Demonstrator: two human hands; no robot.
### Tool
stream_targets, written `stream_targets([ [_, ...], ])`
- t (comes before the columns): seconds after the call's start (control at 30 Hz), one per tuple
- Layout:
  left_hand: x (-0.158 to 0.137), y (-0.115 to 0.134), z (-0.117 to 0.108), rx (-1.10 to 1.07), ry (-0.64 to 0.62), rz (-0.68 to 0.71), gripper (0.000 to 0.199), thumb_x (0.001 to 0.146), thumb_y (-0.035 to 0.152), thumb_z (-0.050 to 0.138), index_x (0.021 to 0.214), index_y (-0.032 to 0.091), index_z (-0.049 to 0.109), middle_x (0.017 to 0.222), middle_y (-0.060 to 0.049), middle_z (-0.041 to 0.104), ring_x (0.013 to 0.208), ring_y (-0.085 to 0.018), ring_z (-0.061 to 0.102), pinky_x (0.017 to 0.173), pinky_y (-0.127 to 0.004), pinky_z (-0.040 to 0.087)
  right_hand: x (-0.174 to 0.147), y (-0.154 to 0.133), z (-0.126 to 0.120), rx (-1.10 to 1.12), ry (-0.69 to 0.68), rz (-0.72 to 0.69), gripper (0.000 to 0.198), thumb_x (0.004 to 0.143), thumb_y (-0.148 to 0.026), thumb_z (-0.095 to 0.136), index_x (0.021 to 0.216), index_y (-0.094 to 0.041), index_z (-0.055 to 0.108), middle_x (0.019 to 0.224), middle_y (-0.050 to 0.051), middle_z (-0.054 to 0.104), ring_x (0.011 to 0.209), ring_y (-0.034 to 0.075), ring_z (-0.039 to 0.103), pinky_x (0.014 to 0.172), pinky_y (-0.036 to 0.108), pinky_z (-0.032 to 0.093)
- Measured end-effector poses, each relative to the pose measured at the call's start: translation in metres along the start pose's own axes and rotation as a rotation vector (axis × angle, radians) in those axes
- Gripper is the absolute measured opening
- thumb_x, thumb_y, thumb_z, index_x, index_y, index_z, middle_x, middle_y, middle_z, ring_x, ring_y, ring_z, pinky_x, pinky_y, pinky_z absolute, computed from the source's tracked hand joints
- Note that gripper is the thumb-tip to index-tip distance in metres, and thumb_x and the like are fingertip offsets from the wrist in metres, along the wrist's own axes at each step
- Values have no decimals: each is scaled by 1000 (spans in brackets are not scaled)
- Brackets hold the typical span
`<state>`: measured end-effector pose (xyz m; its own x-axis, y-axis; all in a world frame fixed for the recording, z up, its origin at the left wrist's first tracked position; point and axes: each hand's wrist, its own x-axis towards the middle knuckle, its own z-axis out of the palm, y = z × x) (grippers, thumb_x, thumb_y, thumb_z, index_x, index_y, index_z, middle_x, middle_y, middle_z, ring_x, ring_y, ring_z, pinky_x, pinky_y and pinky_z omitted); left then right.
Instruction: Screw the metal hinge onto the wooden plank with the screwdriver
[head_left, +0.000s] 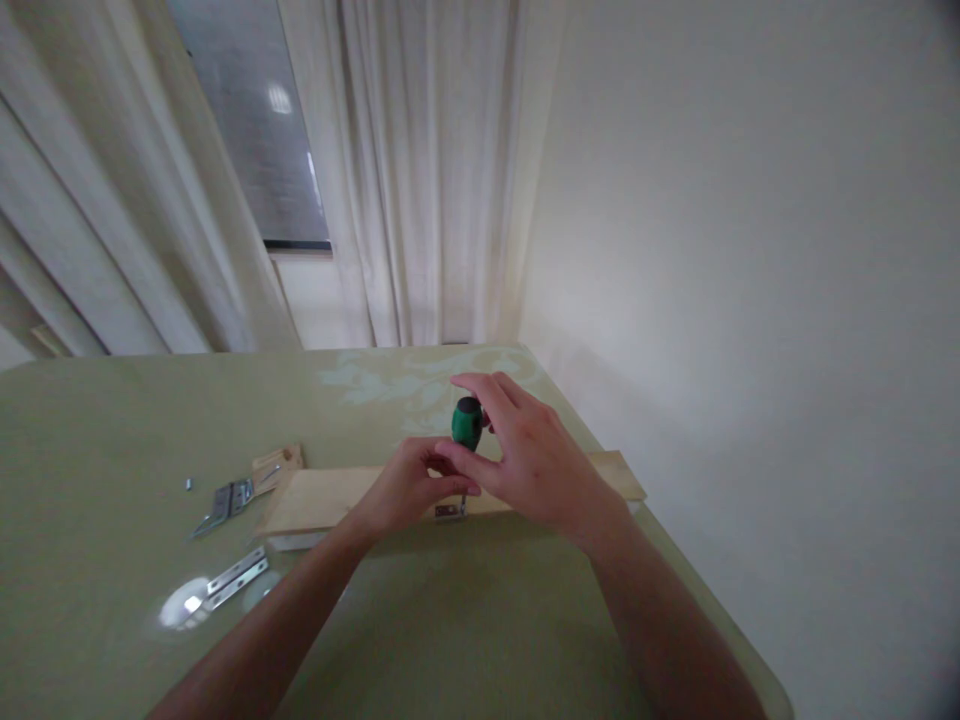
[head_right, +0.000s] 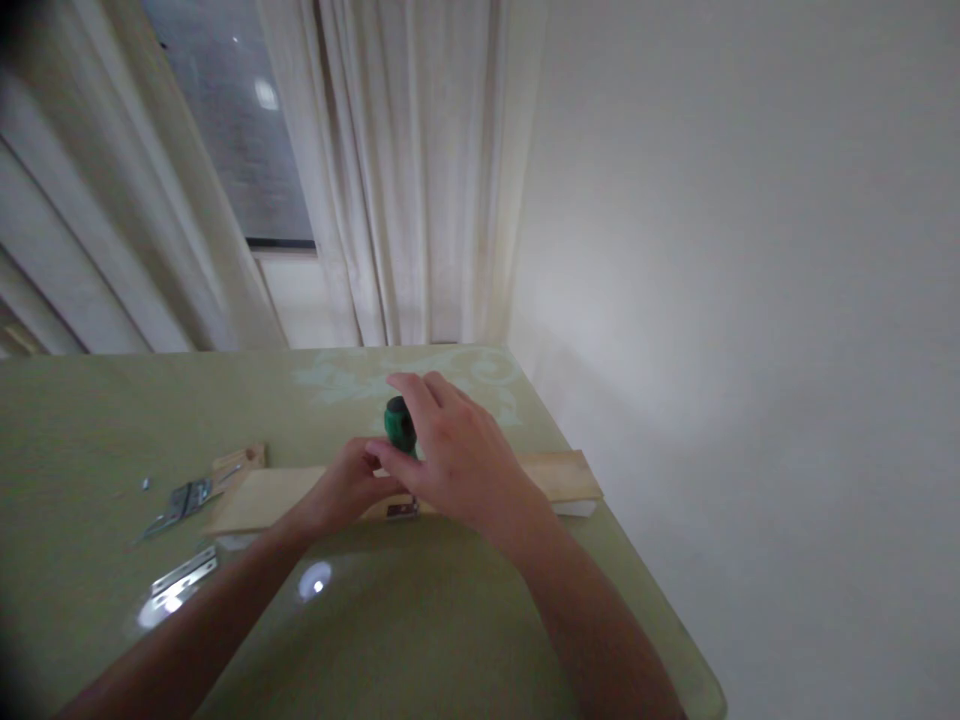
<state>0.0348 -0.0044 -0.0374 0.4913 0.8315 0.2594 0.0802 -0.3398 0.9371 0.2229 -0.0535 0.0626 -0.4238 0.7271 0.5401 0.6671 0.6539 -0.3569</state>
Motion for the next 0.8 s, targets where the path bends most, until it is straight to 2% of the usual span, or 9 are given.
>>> stream_targets([
  [0.03,0,0,0,-12,9,-7,17,77,26,84,79,15,72,75,-1,74,70,-15,66,68,-25,53,0,0,0,-6,-10,15,44,98,-28,70,139,-20,56,122,10,68,101,24,67,90,40,57],
  [0.1,0,0,0,-32,-33,-15,19,77,28,85,85,15,73,80,-2,76,74,-17,68,71,-26,54,0,0,0,-10,-34,9,39,99,-21,63,138,-20,57,118,9,68,100,24,67,89,40,57],
  [0.17,0,1,-2,-14,-90,-11,15,82,28,80,85,15,74,81,-3,76,78,-18,69,74,-27,55,-1,0,0,4,-39,-23,52,95,-13,59,146,-20,51,125,10,67,110,24,66,98,42,55],
  [0.23,0,2,-3,36,-76,0,14,85,27,75,80,15,74,78,-3,75,76,-17,67,73,-27,54,-1,0,0,13,-22,-26,60,94,-15,62,152,-21,46,131,11,65,116,26,65,103,44,54],
  [0.37,-1,2,-2,42,7,-2,15,78,27,82,79,15,73,76,-2,76,73,-17,68,70,-26,54,0,1,2,-1,-8,18,51,99,-30,70,146,-23,51,131,10,68,115,27,67,100,46,56],
  [0.43,0,2,0,12,-34,1,16,79,29,83,83,15,75,80,-3,78,76,-18,70,72,-28,56,0,2,2,12,-10,-1,48,101,-23,65,147,-25,50,134,10,67,118,26,67,103,45,56],
  [0.5,0,1,0,10,-53,10,14,82,30,80,82,16,76,80,-4,78,77,-18,71,73,-28,56,0,2,3,27,-7,-33,54,100,-17,63,151,-26,46,138,10,64,124,25,65,106,44,54],
  [0.67,1,2,1,6,17,2,17,77,28,85,82,15,75,77,-2,77,74,-18,70,73,-28,57,0,3,2,7,19,12,51,99,-25,70,146,-27,50,132,9,66,117,27,68,100,45,58],
  [0.8,0,4,-1,-16,-59,8,15,83,29,81,83,15,75,82,-4,79,78,-18,71,75,-29,57,0,1,0,25,-1,-20,53,99,-15,64,148,-26,48,137,10,64,124,26,66,107,47,55],
])
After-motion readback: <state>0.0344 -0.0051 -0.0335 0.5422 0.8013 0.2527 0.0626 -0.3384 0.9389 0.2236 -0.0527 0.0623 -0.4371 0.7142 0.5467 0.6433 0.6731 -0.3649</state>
